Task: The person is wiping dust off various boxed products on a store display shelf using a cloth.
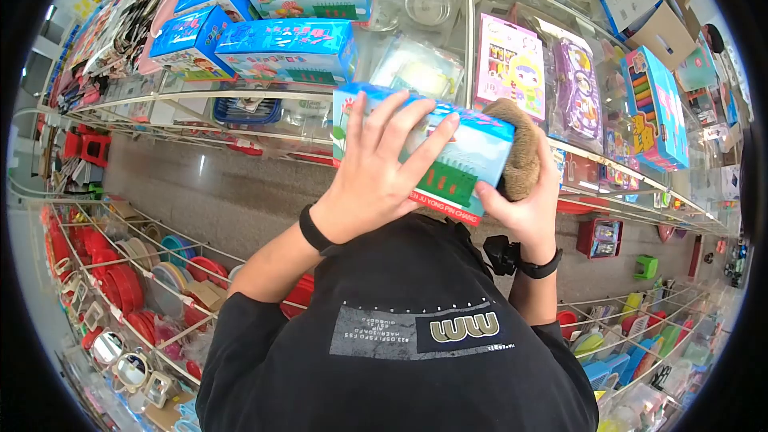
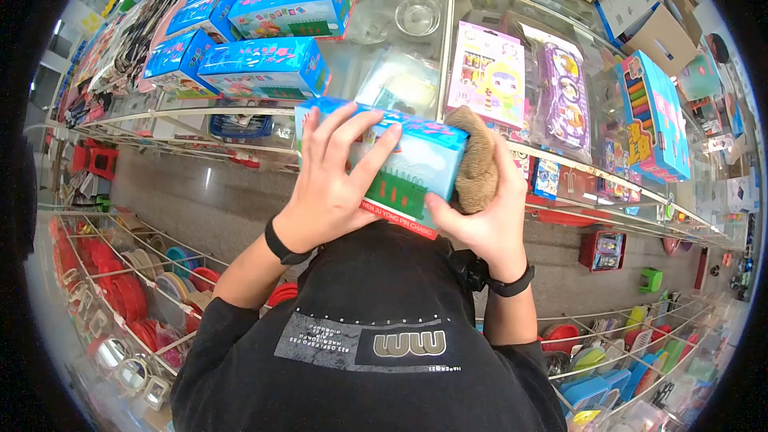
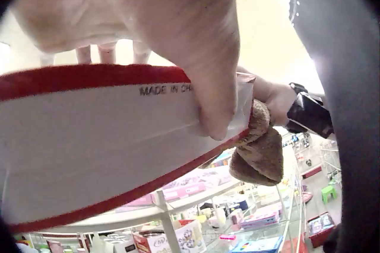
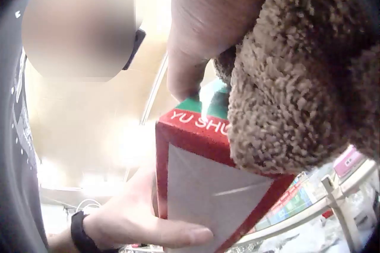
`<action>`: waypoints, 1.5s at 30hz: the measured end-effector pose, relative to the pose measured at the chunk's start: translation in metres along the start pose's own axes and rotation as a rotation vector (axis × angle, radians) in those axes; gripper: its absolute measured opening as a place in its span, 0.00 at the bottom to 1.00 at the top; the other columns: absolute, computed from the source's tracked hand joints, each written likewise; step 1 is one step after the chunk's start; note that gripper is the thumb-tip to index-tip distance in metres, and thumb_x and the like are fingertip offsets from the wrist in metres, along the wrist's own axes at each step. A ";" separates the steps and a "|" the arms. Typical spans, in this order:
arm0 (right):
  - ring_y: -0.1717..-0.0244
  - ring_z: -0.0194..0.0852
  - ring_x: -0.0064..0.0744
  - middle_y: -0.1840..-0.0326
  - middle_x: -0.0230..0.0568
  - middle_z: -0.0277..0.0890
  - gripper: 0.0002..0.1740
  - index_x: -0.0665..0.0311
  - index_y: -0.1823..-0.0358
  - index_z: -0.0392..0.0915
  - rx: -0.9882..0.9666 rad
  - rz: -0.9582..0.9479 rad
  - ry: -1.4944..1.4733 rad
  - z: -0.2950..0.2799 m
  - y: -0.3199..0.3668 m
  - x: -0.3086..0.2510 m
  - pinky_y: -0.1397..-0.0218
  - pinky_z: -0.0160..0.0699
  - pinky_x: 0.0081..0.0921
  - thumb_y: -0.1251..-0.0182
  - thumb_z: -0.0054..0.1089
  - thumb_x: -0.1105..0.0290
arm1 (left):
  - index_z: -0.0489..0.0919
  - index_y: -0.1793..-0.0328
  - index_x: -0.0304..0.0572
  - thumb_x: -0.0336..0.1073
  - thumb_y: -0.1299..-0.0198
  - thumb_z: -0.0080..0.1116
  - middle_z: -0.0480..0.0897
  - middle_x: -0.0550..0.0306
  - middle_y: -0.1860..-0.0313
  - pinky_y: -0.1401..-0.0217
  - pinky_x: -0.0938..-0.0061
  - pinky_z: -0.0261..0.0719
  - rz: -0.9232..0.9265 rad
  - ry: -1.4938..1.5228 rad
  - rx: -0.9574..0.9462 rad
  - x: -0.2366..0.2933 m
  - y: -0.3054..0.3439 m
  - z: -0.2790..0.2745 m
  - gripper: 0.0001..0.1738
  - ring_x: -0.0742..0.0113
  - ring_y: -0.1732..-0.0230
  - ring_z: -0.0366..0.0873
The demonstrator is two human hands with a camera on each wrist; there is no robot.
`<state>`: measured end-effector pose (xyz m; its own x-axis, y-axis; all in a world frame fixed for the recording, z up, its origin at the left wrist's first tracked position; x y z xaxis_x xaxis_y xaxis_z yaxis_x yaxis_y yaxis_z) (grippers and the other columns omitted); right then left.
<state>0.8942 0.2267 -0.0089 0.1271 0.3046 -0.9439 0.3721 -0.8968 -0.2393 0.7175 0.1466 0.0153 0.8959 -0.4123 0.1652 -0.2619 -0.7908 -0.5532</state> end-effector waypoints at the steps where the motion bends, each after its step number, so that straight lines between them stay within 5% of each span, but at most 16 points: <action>1: 0.27 0.78 0.37 0.30 0.49 0.80 0.52 0.74 0.21 0.69 0.033 0.002 -0.113 -0.003 0.000 0.004 0.22 0.75 0.37 0.49 0.83 0.67 | 0.73 0.15 0.54 0.56 0.56 0.87 0.67 0.39 0.19 0.14 0.28 0.54 0.022 -0.043 -0.001 -0.001 -0.001 -0.007 0.59 0.33 0.17 0.62; 4: 0.23 0.77 0.41 0.25 0.50 0.77 0.54 0.74 0.18 0.65 0.030 0.009 -0.279 -0.018 -0.004 0.015 0.17 0.71 0.41 0.46 0.81 0.65 | 0.75 0.16 0.58 0.56 0.57 0.88 0.63 0.38 0.15 0.14 0.25 0.51 0.000 -0.138 0.015 -0.016 0.000 -0.033 0.58 0.31 0.13 0.57; 5: 0.23 0.77 0.41 0.25 0.50 0.77 0.54 0.73 0.18 0.65 0.050 0.033 -0.278 -0.028 -0.002 0.025 0.17 0.72 0.42 0.46 0.80 0.64 | 0.70 0.13 0.54 0.56 0.60 0.90 0.61 0.37 0.13 0.12 0.28 0.51 -0.029 -0.105 0.039 -0.023 0.001 -0.046 0.65 0.29 0.13 0.57; 8: 0.25 0.78 0.41 0.26 0.50 0.77 0.54 0.73 0.18 0.65 0.096 0.074 -0.265 -0.042 0.000 0.034 0.20 0.75 0.42 0.45 0.79 0.58 | 0.64 0.09 0.55 0.49 0.67 0.93 0.60 0.37 0.13 0.16 0.31 0.61 -0.066 0.086 0.245 -0.059 0.012 -0.074 0.73 0.31 0.13 0.56; 9: 0.26 0.79 0.40 0.26 0.49 0.77 0.54 0.73 0.18 0.64 0.111 0.090 -0.255 -0.046 0.002 0.042 0.21 0.76 0.41 0.44 0.79 0.56 | 0.53 0.05 0.50 0.50 0.66 0.95 0.61 0.35 0.13 0.20 0.41 0.70 -0.126 0.156 0.271 -0.074 0.017 -0.074 0.82 0.33 0.15 0.62; 12: 0.28 0.78 0.39 0.26 0.47 0.77 0.54 0.70 0.18 0.63 0.124 0.147 -0.331 -0.047 0.013 0.063 0.24 0.77 0.39 0.42 0.78 0.51 | 0.45 0.04 0.45 0.48 0.62 0.94 0.63 0.38 0.14 0.23 0.46 0.72 -0.379 0.731 0.201 -0.117 0.029 -0.048 0.84 0.38 0.18 0.68; 13: 0.28 0.78 0.39 0.26 0.47 0.77 0.54 0.70 0.18 0.63 0.101 0.169 -0.373 -0.044 0.014 0.067 0.24 0.77 0.39 0.41 0.79 0.51 | 0.42 0.04 0.42 0.44 0.60 0.93 0.63 0.40 0.13 0.20 0.49 0.72 -0.374 0.881 0.126 -0.117 0.027 -0.036 0.84 0.45 0.18 0.69; 17: 0.29 0.80 0.37 0.27 0.45 0.78 0.55 0.69 0.18 0.64 0.044 0.219 -0.481 -0.025 0.013 0.077 0.25 0.79 0.38 0.43 0.80 0.51 | 0.34 0.03 0.52 0.42 0.66 0.97 0.56 0.35 0.08 0.12 0.44 0.65 -0.270 1.275 -0.065 -0.095 0.020 0.007 0.92 0.45 0.10 0.60; 20: 0.29 0.80 0.37 0.28 0.45 0.78 0.56 0.70 0.18 0.64 0.049 0.281 -0.529 -0.018 0.014 0.090 0.25 0.78 0.38 0.45 0.80 0.52 | 0.33 0.03 0.57 0.39 0.61 0.95 0.56 0.34 0.08 0.12 0.44 0.66 -0.262 1.434 -0.022 -0.089 0.015 0.007 0.90 0.45 0.10 0.61; 23: 0.28 0.79 0.37 0.27 0.45 0.78 0.57 0.70 0.17 0.63 0.013 0.346 -0.617 -0.005 0.019 0.099 0.24 0.78 0.37 0.44 0.80 0.54 | 0.37 0.04 0.46 0.42 0.59 0.94 0.61 0.39 0.10 0.12 0.49 0.65 -0.354 1.612 0.091 -0.086 0.021 0.010 0.86 0.48 0.12 0.64; 25: 0.27 0.80 0.40 0.24 0.46 0.76 0.56 0.66 0.14 0.60 -0.053 0.328 -0.660 0.007 0.018 0.102 0.27 0.84 0.40 0.40 0.80 0.54 | 0.40 0.05 0.45 0.42 0.56 0.92 0.61 0.39 0.10 0.12 0.49 0.66 -0.428 1.729 0.062 -0.082 0.029 0.021 0.82 0.48 0.12 0.64; 29: 0.30 0.79 0.32 0.28 0.41 0.79 0.55 0.69 0.17 0.65 -0.097 0.390 -0.619 0.026 0.018 0.098 0.26 0.77 0.34 0.43 0.84 0.58 | 0.45 0.06 0.43 0.43 0.51 0.88 0.62 0.40 0.11 0.13 0.49 0.67 -0.555 1.922 -0.035 -0.078 0.040 0.046 0.74 0.47 0.13 0.66; 33: 0.34 0.80 0.28 0.32 0.40 0.82 0.43 0.71 0.22 0.71 -0.175 0.363 -0.531 0.026 0.005 0.086 0.29 0.78 0.31 0.35 0.81 0.64 | 0.50 0.08 0.42 0.44 0.47 0.84 0.63 0.40 0.12 0.14 0.48 0.69 -0.633 1.979 -0.122 -0.086 0.042 0.055 0.67 0.46 0.14 0.67; 39: 0.33 0.82 0.31 0.32 0.43 0.83 0.36 0.72 0.22 0.71 -0.004 0.283 -0.419 -0.010 -0.010 0.062 0.30 0.81 0.32 0.29 0.74 0.74 | 0.58 0.11 0.39 0.45 0.39 0.79 0.65 0.40 0.14 0.15 0.48 0.71 -0.672 1.851 -0.256 -0.106 0.042 0.040 0.56 0.45 0.16 0.69; 43: 0.33 0.83 0.33 0.31 0.45 0.82 0.36 0.72 0.21 0.70 0.169 0.242 -0.417 -0.034 -0.019 0.046 0.29 0.81 0.34 0.28 0.72 0.75 | 0.64 0.12 0.38 0.45 0.34 0.75 0.66 0.40 0.14 0.16 0.48 0.73 -0.502 1.457 -0.125 -0.115 0.009 0.007 0.49 0.45 0.17 0.70; 45: 0.33 0.83 0.33 0.31 0.45 0.82 0.34 0.73 0.22 0.71 0.233 0.169 -0.384 -0.037 -0.023 0.036 0.28 0.81 0.34 0.27 0.72 0.75 | 0.58 0.12 0.39 0.38 0.50 0.85 0.65 0.41 0.16 0.16 0.51 0.71 -0.311 1.046 0.020 -0.103 -0.027 -0.004 0.62 0.44 0.17 0.68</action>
<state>0.9244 0.2702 -0.0289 -0.1970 0.0477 -0.9793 0.1536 -0.9850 -0.0788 0.6309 0.2085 0.0171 0.1706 -0.3837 0.9075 -0.0620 -0.9234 -0.3788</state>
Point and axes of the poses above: each hand's wrist, its own y-axis away from the middle knuckle, its own z-axis out of the palm, x = y × z, the point moved 10 cm from there along -y, towards the middle knuckle
